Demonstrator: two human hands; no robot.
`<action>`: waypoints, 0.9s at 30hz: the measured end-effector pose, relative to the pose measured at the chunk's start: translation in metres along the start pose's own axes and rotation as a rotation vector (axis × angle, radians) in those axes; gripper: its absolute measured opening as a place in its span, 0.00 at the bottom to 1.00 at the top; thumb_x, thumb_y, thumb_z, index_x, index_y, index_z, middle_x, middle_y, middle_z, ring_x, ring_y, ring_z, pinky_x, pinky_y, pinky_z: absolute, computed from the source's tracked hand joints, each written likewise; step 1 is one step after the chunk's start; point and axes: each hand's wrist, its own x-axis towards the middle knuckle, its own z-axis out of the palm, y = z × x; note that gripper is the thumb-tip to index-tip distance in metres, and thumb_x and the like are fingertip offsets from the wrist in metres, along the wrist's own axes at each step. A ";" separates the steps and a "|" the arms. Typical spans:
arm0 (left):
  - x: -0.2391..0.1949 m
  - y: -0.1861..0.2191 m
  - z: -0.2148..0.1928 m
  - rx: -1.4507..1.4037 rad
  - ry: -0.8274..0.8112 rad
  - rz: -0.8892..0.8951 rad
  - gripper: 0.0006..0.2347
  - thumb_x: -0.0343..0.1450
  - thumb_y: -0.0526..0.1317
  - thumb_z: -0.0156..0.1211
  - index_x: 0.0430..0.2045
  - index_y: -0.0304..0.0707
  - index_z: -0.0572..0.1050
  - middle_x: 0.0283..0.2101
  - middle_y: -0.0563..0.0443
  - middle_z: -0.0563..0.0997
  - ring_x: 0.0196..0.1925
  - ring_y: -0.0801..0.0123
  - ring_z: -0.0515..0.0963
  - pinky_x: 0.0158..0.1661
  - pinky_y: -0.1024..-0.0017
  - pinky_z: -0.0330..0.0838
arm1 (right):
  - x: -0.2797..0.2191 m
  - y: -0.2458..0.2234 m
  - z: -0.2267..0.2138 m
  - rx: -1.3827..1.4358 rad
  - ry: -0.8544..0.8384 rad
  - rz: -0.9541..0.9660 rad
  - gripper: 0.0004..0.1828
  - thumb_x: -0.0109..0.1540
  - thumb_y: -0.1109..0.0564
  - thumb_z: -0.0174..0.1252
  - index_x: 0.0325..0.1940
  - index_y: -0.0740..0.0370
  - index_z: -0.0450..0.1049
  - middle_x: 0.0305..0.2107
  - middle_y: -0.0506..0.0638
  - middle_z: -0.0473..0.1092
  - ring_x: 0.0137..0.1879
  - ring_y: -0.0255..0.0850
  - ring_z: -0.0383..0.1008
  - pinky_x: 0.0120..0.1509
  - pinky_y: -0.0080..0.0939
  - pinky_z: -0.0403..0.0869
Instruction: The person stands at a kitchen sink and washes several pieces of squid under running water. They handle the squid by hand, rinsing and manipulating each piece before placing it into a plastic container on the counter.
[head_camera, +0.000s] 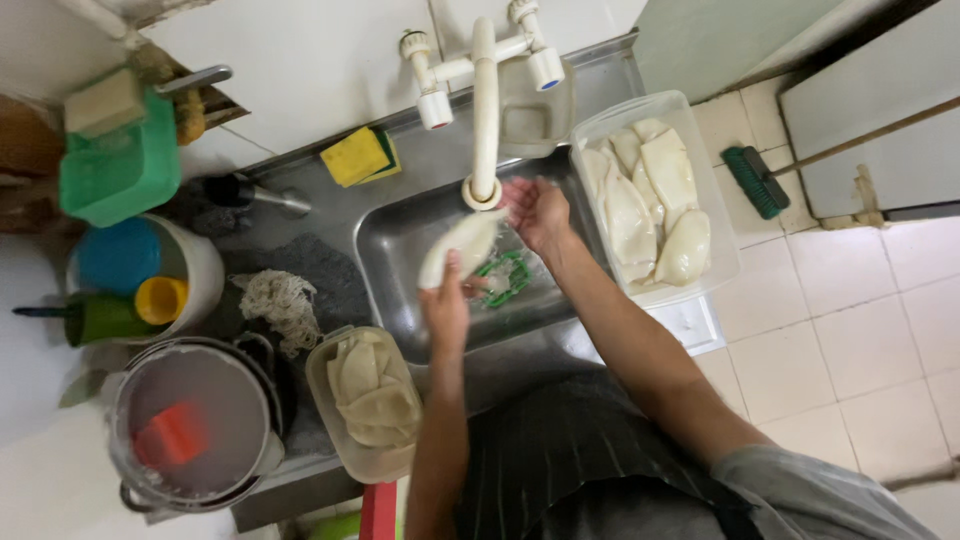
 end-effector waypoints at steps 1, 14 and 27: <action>0.005 0.002 -0.008 -0.004 -0.010 -0.004 0.14 0.85 0.47 0.65 0.52 0.33 0.85 0.30 0.33 0.90 0.25 0.56 0.91 0.24 0.69 0.86 | -0.003 0.002 -0.003 0.002 0.008 -0.008 0.30 0.80 0.37 0.40 0.41 0.50 0.82 0.34 0.51 0.86 0.40 0.47 0.91 0.34 0.44 0.83; 0.017 -0.029 0.018 1.086 -0.139 0.504 0.14 0.77 0.41 0.69 0.25 0.29 0.84 0.28 0.29 0.84 0.37 0.31 0.89 0.38 0.43 0.82 | -0.005 0.040 0.011 -0.019 -0.205 -0.009 0.23 0.72 0.50 0.74 0.62 0.71 0.82 0.50 0.66 0.85 0.56 0.58 0.89 0.65 0.69 0.84; 0.053 0.004 0.033 1.392 -0.321 0.240 0.11 0.75 0.39 0.66 0.41 0.26 0.85 0.42 0.31 0.84 0.49 0.34 0.91 0.48 0.46 0.84 | -0.035 0.034 0.026 -0.698 -0.273 -0.108 0.42 0.69 0.34 0.75 0.81 0.58 0.76 0.62 0.63 0.81 0.71 0.53 0.82 0.75 0.64 0.80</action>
